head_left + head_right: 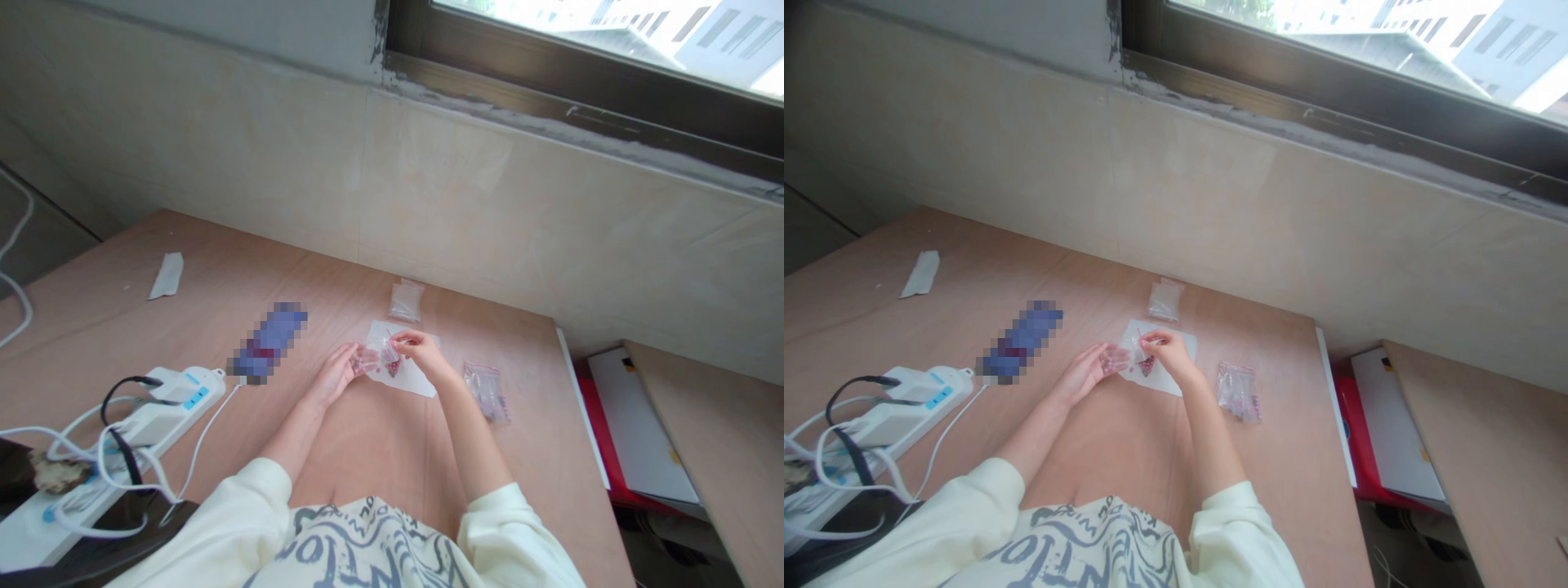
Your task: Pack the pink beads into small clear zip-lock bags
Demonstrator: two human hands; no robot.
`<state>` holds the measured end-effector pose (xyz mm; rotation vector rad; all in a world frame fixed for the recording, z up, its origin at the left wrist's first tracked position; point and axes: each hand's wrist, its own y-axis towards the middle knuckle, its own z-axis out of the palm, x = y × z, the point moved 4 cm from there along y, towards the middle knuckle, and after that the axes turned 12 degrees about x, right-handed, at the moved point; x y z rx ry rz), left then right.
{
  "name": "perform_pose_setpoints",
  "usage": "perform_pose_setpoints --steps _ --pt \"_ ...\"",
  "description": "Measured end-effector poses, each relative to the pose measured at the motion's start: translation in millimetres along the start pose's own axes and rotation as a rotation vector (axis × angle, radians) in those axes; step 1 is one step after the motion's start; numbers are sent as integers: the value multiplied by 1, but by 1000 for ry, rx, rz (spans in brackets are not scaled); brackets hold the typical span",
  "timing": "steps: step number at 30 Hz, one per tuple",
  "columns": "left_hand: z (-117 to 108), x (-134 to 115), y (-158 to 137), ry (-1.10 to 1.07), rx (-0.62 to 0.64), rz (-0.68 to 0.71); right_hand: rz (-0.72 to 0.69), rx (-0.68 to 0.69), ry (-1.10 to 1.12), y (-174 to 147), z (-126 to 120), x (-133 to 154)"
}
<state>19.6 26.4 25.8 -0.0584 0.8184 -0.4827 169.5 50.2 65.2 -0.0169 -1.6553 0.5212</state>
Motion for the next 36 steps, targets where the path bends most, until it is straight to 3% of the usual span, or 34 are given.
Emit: perform_pose_setpoints --steps 4,9,14,24,29,36 --pt "0 4 1 1 26 -5 14 40 -1 -4 0 6" --pt "1 5 1 -17 48 10 10 242 11 -10 7 10" --pt "1 2 -1 -65 55 36 -43 256 76 -17 11 7" --pt "14 -1 -7 136 167 -55 -158 -156 225 -20 -9 3" --pt "12 1 -7 148 140 -50 -43 -145 254 -20 -9 -9" --pt "11 3 -9 158 170 -72 -99 -207 239 -20 -8 -4"
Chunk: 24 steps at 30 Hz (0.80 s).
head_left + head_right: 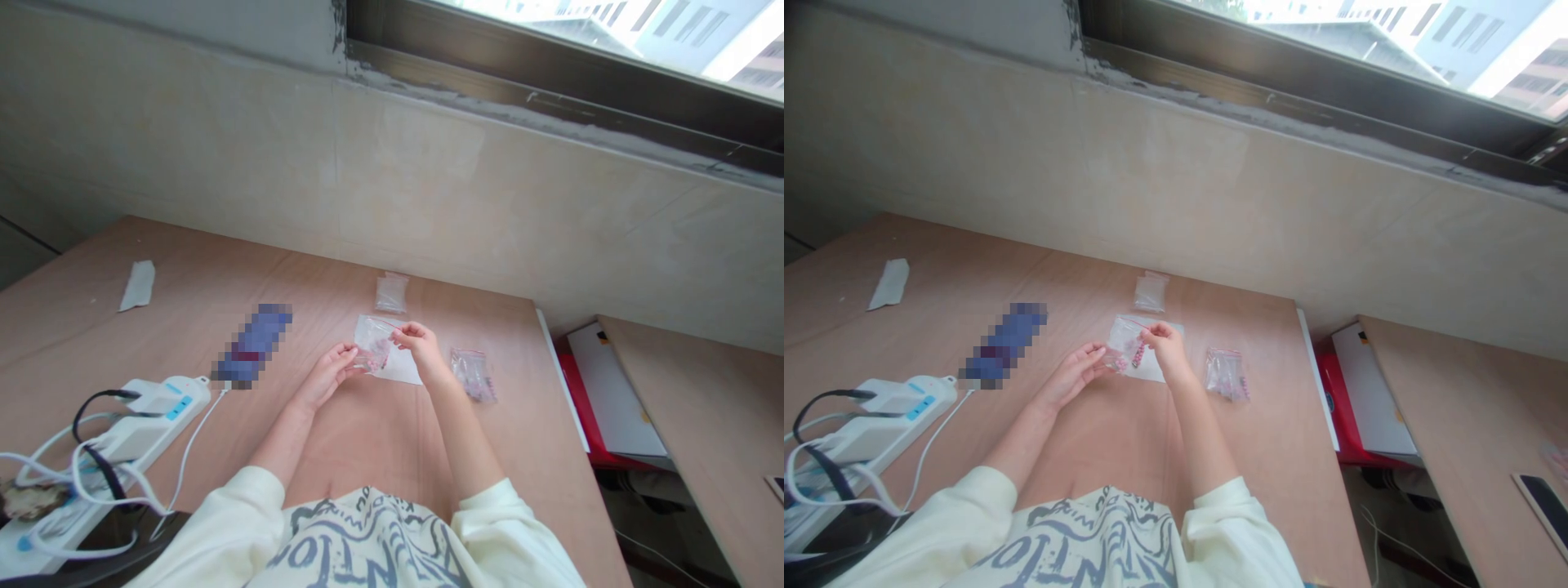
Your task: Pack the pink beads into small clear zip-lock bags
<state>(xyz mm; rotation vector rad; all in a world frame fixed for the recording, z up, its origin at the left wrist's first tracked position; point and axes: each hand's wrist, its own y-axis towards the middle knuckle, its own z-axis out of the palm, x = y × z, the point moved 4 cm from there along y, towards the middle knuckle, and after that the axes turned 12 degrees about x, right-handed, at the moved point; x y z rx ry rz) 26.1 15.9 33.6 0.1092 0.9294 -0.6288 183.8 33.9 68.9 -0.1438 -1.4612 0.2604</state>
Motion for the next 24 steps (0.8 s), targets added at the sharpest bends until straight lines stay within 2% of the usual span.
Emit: perform_pose_setpoints --steps 4,10,15,18,24 --pt "1 0 0 2 6 -8 -32 -30 -20 -1 5 5" --pt "2 -1 0 3 0 -14 -30 47 4 -3 13 5" --pt "4 1 0 11 26 -38 -84 -20 8 -2 11 5" --pt "5 1 0 4 21 -44 -65 -27 -2 -4 11 6" --pt "6 1 0 17 23 -52 9 47 26 -4 16 -1"
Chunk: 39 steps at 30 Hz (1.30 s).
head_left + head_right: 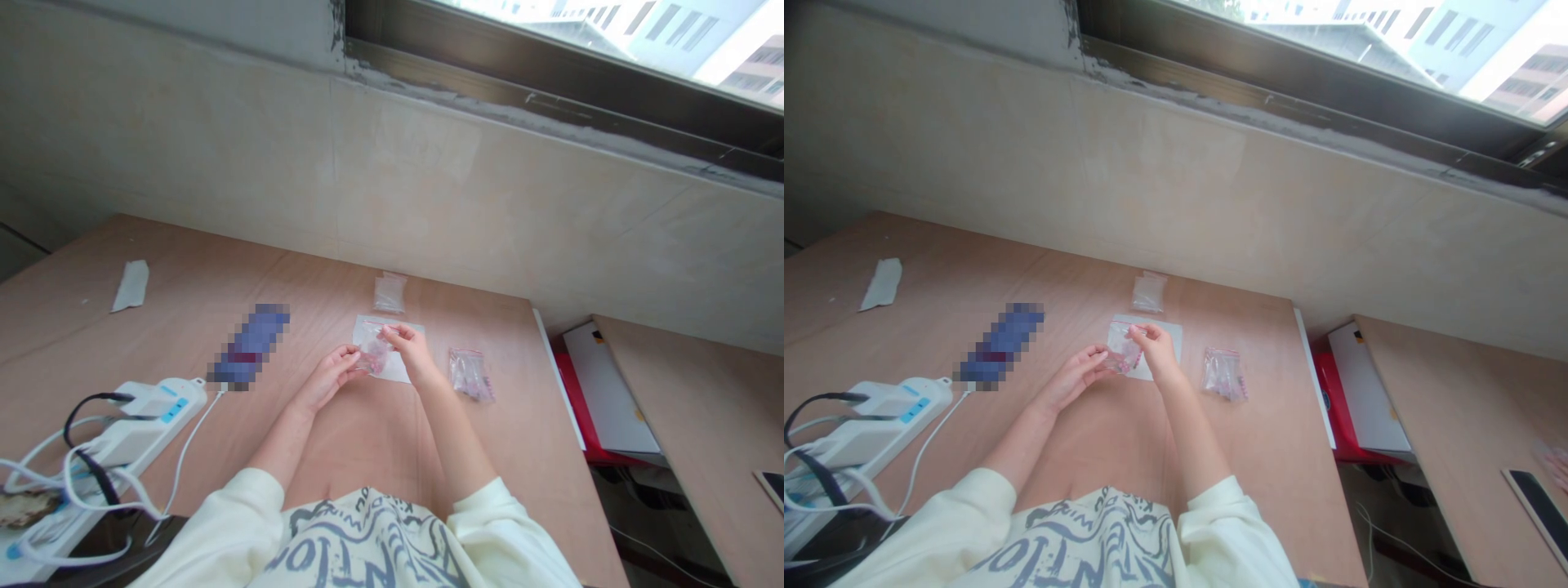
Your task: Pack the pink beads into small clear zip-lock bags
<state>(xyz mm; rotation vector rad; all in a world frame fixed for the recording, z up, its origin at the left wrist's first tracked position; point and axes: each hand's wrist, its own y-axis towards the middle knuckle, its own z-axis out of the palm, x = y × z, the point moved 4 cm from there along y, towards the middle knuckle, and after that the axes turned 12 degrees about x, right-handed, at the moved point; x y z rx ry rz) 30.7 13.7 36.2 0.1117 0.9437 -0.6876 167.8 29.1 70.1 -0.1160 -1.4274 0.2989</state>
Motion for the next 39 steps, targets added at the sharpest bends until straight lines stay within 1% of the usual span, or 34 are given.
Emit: perform_pose_setpoints --steps 6,14,20,22,26,28,33,39 --pt "-1 1 -2 -4 1 -11 -6 -24 37 4 -1 -7" --pt "2 2 0 -17 40 -16 -1 -102 -20 0 -6 0" --pt "2 4 1 5 63 -35 7 -132 -36 0 -5 2" --pt "1 4 1 5 62 -30 23 -124 -9 0 -4 1" --pt "0 3 0 4 53 -29 56 -50 73 1 1 -4" --pt "0 2 -1 4 54 -34 58 -36 85 2 1 -6" --pt "3 -1 -1 4 65 -41 37 -74 22 1 -2 -5" --pt "9 -5 2 44 99 -49 18 -151 -52 1 -5 -2"
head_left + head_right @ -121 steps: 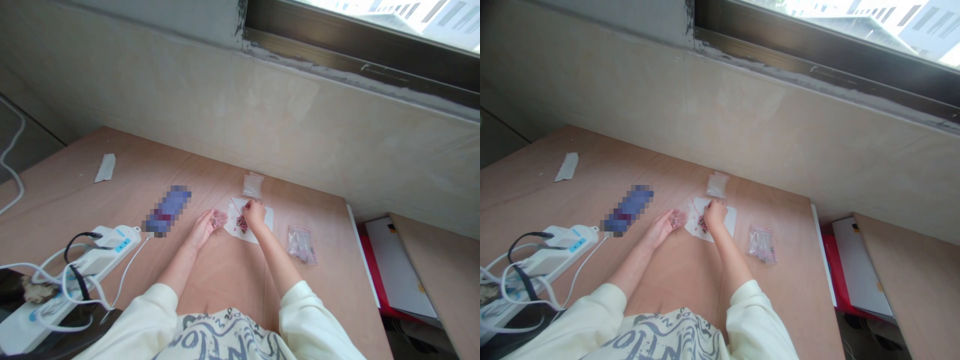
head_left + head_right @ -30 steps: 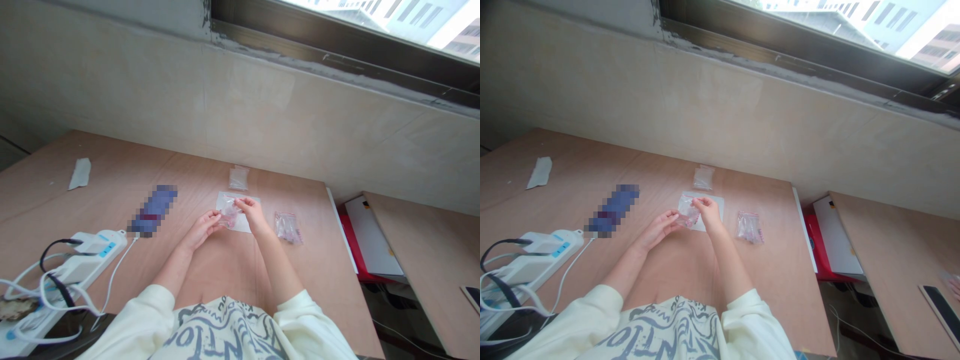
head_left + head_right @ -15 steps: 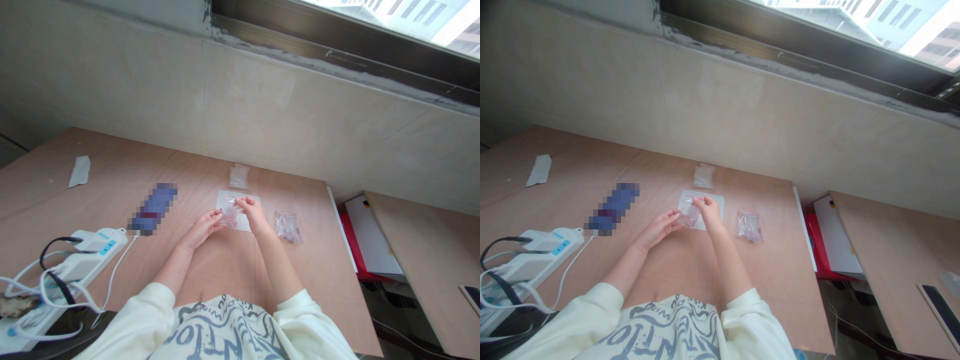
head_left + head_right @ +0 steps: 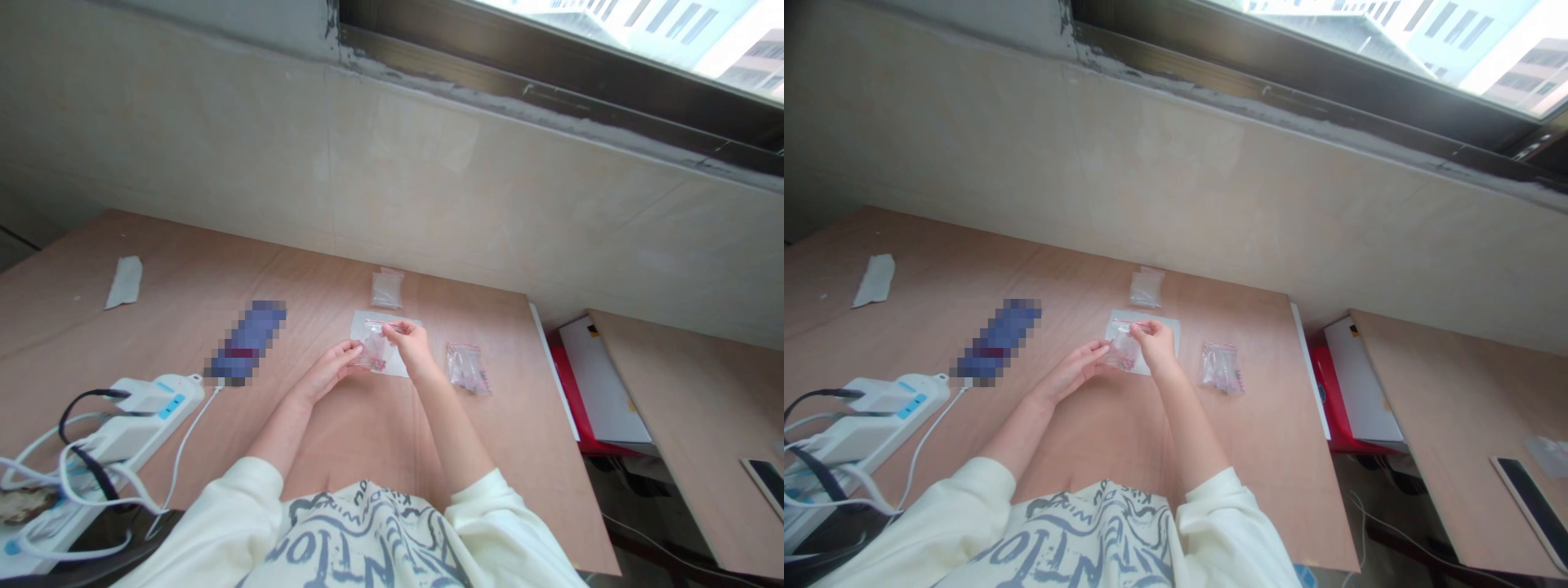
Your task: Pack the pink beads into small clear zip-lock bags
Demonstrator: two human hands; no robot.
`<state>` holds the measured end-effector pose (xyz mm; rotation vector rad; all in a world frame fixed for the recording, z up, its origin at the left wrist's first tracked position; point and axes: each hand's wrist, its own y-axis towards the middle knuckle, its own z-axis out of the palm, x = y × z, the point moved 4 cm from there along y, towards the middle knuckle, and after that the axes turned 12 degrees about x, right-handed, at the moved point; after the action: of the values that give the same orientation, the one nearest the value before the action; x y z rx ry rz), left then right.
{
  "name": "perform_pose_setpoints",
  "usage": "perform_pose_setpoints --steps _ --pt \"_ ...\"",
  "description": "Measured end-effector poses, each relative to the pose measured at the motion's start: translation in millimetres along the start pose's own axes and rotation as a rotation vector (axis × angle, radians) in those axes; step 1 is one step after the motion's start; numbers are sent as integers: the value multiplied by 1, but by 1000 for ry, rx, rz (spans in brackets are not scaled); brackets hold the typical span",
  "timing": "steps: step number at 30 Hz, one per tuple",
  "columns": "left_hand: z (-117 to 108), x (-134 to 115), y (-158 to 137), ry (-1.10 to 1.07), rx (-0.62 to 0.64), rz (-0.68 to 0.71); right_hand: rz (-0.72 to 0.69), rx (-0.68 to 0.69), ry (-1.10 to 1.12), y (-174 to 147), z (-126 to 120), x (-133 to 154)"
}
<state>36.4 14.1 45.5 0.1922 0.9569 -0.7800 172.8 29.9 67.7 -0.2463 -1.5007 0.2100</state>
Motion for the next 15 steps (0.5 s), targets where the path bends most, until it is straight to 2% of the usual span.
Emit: perform_pose_setpoints --steps 4,7,10,15 --pt "1 -4 -1 40 10 -1 13 -24 -4 1 1 0" --pt "-2 -11 1 114 -59 29 22 3 -2 -1 4 1" --pt "-7 -23 6 250 -147 92 33 44 -9 -4 8 3" --pt "-8 -36 15 513 -152 117 54 97 0 -9 11 6"
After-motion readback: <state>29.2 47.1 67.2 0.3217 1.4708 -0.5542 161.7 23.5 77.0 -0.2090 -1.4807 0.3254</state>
